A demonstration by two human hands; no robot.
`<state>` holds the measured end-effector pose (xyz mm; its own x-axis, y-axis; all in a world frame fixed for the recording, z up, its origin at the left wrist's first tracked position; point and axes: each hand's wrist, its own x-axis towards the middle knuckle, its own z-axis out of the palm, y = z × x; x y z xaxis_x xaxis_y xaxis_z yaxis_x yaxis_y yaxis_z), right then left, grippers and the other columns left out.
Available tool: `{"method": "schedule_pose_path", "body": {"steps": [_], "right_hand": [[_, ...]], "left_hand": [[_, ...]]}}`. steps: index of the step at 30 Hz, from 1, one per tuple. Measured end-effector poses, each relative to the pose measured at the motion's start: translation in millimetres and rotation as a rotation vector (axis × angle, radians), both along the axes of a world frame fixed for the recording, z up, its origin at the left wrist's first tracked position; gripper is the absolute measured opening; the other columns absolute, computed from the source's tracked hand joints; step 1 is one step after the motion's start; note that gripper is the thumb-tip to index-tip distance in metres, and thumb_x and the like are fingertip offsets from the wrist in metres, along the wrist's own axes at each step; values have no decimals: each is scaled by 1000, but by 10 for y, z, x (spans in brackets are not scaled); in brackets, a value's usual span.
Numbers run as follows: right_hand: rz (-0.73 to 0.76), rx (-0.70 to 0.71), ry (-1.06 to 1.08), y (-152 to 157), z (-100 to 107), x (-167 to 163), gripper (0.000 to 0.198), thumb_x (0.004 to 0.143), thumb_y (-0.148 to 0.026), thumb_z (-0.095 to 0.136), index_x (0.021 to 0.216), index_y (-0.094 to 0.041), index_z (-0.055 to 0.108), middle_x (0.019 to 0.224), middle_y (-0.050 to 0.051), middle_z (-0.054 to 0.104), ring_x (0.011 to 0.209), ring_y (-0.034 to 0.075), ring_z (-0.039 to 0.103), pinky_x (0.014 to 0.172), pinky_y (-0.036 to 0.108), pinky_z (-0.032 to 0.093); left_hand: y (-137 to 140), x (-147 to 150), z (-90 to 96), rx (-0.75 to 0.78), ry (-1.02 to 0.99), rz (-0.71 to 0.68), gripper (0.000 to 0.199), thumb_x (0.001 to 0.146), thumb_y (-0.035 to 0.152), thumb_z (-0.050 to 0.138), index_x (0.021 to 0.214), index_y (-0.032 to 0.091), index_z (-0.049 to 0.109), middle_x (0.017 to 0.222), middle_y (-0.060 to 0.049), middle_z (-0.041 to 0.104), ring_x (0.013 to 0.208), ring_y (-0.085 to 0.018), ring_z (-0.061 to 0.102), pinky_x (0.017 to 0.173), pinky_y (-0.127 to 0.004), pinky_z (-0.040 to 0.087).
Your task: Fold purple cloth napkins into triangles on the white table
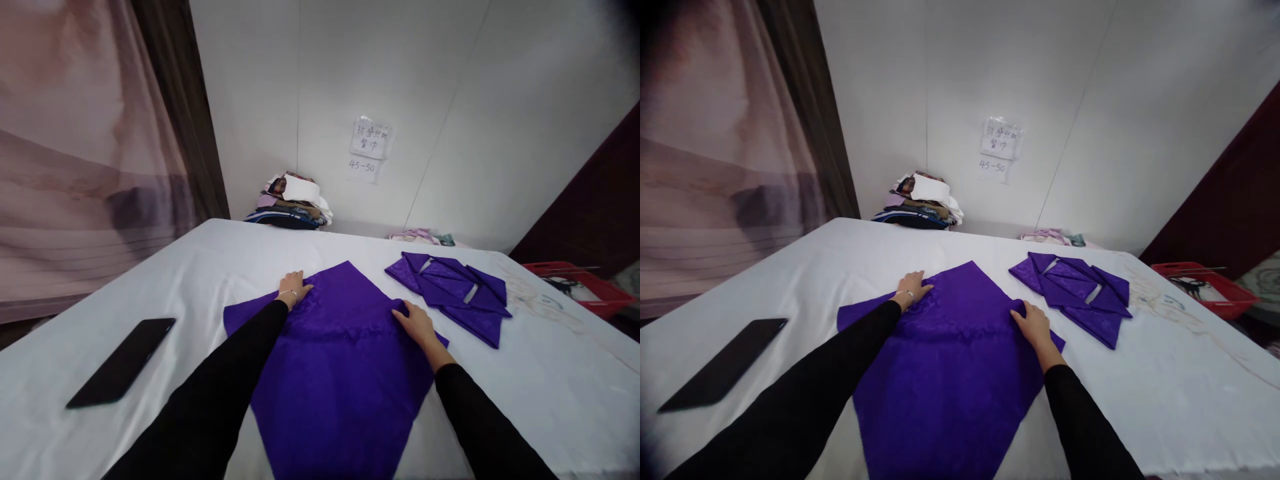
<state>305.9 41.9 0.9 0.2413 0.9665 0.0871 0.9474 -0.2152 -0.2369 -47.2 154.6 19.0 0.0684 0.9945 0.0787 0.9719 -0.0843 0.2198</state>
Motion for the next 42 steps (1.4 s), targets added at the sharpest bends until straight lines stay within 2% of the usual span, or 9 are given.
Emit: {"method": "schedule_pose_path", "body": {"steps": [6, 14, 19, 22, 26, 30, 35, 38, 42], "right_hand": [[36, 28, -12, 147, -98, -32, 44, 83, -27, 50, 125, -13, 52, 102, 9, 65, 96, 21, 58, 82, 28, 40], [-18, 177, -7, 655, 295, -297, 37, 85, -21, 49, 120, -14, 56, 113, 10, 62, 105, 20, 55, 92, 29, 36], [105, 210, -31, 723, 367, -583, 48, 84, -24, 52, 130, -15, 45, 136, 14, 44, 128, 27, 33, 101, 41, 28], [335, 109, 53, 464, 227, -832, 50, 83, -25, 53, 132, -17, 44, 143, 13, 35, 135, 28, 21, 105, 46, 24], [602, -80, 157, -75, 46, -1102, 48, 86, -32, 51, 131, -19, 46, 144, 13, 33, 136, 26, 22, 107, 49, 18], [728, -133, 232, -670, 40, -1232, 49, 87, -40, 48, 132, -20, 46, 146, 13, 29, 137, 26, 18, 109, 51, 12], [1042, -229, 333, -1332, 170, -1247, 61, 84, -55, 48, 136, -25, 39, 147, 11, 29, 137, 26, 20, 110, 52, 10], [1143, -261, 348, -1558, 212, -1226, 67, 81, -58, 51, 138, -26, 35, 147, 11, 29, 136, 26, 21, 110, 52, 10], [1153, -234, 331, -1670, 211, -1232, 71, 79, -59, 54, 138, -26, 36, 146, 13, 30, 136, 27, 22, 110, 51, 10]], "left_hand": [[182, 170, 12, 5, 23, -18, 23, 80, 36, 53, 91, 19, 66, 100, -11, 67, 101, -25, 57, 83, -35, 41], [525, -154, 427, 114, -17, 135, 34, 86, 35, 41, 101, 13, 61, 109, -18, 62, 104, -31, 56, 83, -41, 42], [540, -402, 288, 158, -84, 111, 47, 83, 44, 45, 120, 16, 51, 129, -15, 52, 118, -30, 47, 99, -46, 32], [361, -592, 78, 109, -29, 93, 54, 83, 43, 44, 130, 16, 42, 139, -14, 42, 126, -30, 39, 103, -48, 27], [62, -849, -80, 13, 32, 84, 52, 84, 43, 42, 128, 17, 45, 135, -14, 47, 124, -30, 41, 101, -46, 31], [-223, -1113, -78, 16, 130, 108, 54, 84, 46, 40, 128, 15, 45, 128, -15, 52, 119, -32, 44, 94, -44, 38], [-538, -1406, -36, 28, 155, 252, 63, 80, 57, 41, 126, 15, 47, 125, -17, 53, 116, -35, 45, 90, -46, 41], [-643, -1483, -19, 13, 140, 301, 61, 79, 57, 43, 122, 14, 50, 121, -18, 55, 112, -34, 50, 88, -44, 42], [-672, -1472, 14, -83, 2, 371, 46, 77, 50, 48, 106, 17, 60, 115, -16, 60, 104, -31, 57, 85, -40, 44]]}}
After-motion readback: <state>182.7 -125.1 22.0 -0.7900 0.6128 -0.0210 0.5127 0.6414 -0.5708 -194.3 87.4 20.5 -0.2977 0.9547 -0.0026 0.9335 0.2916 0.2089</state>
